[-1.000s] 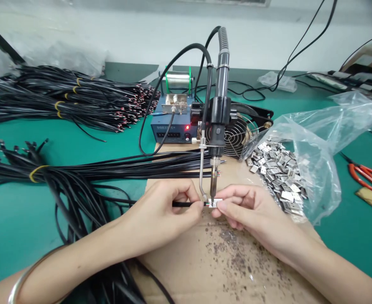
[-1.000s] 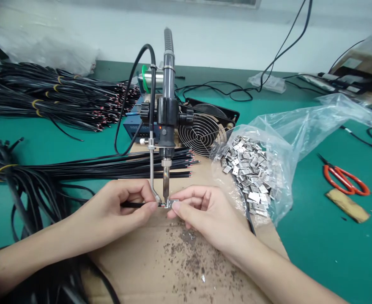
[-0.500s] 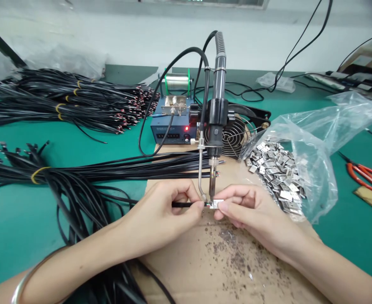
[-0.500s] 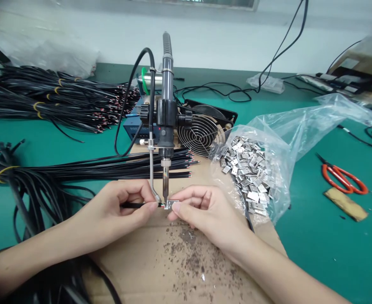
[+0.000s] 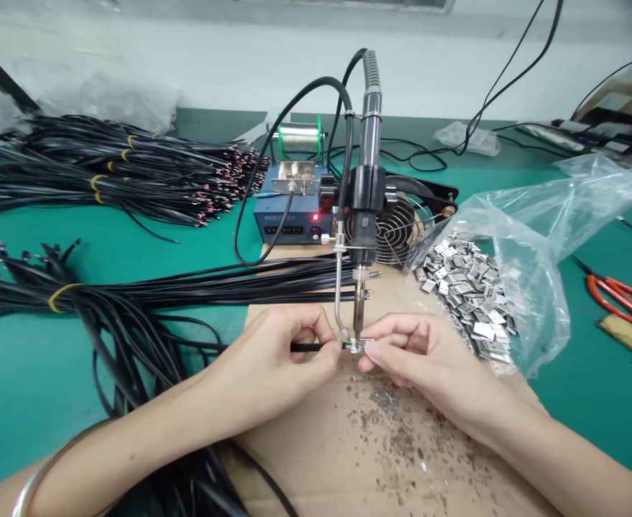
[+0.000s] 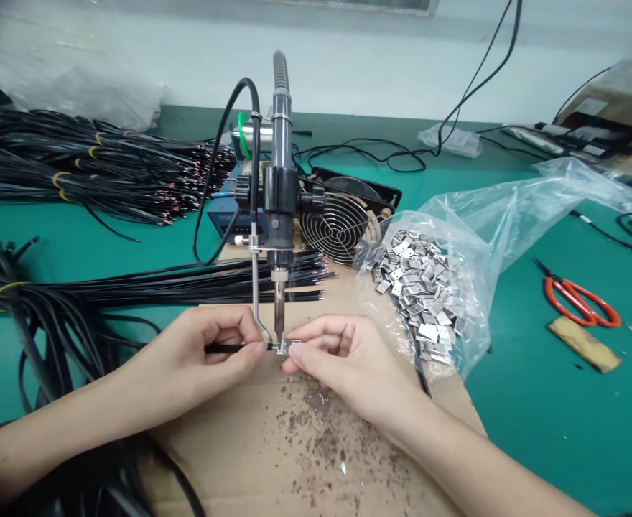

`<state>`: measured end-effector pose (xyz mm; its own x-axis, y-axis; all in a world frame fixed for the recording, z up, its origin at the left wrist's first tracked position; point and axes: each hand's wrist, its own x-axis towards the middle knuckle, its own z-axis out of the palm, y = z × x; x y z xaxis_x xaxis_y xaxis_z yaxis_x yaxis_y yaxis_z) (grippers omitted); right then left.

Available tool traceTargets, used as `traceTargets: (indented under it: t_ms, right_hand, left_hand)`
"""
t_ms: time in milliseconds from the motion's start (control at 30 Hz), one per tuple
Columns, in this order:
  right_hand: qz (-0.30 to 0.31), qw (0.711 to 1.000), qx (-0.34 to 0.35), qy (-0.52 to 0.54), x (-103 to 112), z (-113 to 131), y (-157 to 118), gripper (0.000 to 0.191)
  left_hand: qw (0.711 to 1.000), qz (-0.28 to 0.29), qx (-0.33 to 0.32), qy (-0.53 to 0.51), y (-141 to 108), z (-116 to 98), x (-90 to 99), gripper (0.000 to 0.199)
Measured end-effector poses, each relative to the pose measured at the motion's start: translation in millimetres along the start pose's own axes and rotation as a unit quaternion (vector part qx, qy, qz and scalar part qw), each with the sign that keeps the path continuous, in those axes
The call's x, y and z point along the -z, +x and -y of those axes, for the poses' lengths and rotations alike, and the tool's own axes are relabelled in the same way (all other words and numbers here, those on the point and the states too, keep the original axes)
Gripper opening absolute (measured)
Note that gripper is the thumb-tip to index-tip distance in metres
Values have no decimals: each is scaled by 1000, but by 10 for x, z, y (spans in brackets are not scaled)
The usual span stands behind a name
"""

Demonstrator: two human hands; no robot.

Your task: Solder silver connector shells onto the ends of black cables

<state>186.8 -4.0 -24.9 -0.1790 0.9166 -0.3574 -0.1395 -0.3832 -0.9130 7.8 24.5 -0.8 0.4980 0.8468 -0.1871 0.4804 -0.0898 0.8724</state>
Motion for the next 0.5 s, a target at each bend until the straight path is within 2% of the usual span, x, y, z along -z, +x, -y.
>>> traceTargets:
  t_ms: [300, 500]
  right_hand:
    - [6, 1000, -8, -22, 11, -18, 6, 13]
    - [11, 1000, 5, 4, 14, -7, -1, 12]
  left_hand:
    - [997, 9, -16, -72, 3, 19, -7, 17]
    - [999, -5, 1, -40, -3, 2, -20, 15]
